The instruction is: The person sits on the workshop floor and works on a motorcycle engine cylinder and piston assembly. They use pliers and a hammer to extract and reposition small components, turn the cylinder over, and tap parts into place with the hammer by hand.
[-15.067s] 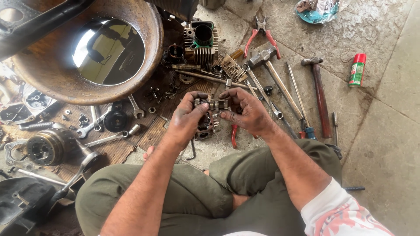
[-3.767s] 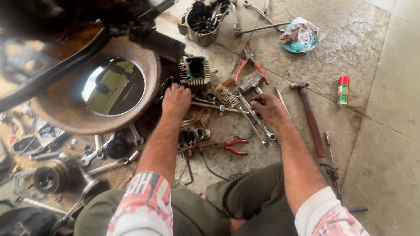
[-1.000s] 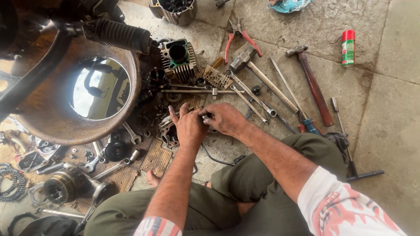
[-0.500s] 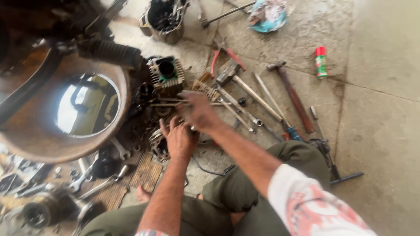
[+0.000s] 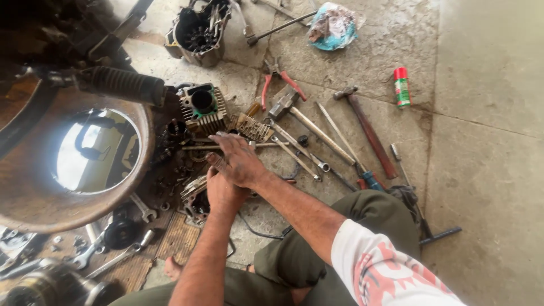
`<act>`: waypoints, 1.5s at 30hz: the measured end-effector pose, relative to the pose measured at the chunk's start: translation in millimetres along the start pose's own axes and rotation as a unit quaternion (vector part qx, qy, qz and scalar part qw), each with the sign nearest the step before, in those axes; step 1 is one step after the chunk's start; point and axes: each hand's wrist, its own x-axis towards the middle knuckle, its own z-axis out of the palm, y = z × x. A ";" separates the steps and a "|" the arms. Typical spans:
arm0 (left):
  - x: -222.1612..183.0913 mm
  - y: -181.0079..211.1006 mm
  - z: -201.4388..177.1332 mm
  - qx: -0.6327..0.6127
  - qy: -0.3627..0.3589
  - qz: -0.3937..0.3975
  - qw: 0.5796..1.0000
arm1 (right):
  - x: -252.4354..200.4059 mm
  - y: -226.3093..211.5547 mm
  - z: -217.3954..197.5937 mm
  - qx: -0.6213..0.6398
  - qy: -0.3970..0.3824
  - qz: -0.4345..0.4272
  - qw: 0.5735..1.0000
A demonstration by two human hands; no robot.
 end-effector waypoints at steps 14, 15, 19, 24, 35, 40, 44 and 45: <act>0.4 19.8 -19.7 -0.064 0.003 -0.072 0.995 | 25.5 81.4 -97.3 0.063 0.087 0.184 0.977; -0.3 18.1 -19.2 -0.063 0.017 -0.068 0.996 | 29.8 110.4 -109.6 0.029 0.125 0.254 0.959; 0.5 18.8 -25.6 -0.066 -0.015 -0.079 0.995 | 11.9 201.0 -125.5 -0.122 0.086 0.316 0.937; -0.6 19.0 -21.9 -0.057 0.018 -0.066 0.996 | 3.5 235.9 -113.2 -0.153 -0.034 0.339 0.928; 2.0 19.2 -23.0 -0.049 -0.020 -0.085 0.995 | 8.6 204.4 -134.3 -0.155 0.012 0.299 0.942; 4.9 18.0 -19.0 -0.031 -0.048 -0.091 0.994 | -6.9 107.9 -174.9 -0.060 -0.021 0.425 0.903; 5.2 20.4 -21.1 -0.033 -0.055 -0.095 0.993 | -30.7 134.0 -153.9 0.103 -0.025 0.266 0.958; 3.2 20.3 -21.6 -0.036 -0.040 -0.092 0.994 | -37.4 149.1 -142.4 0.156 -0.030 0.202 0.967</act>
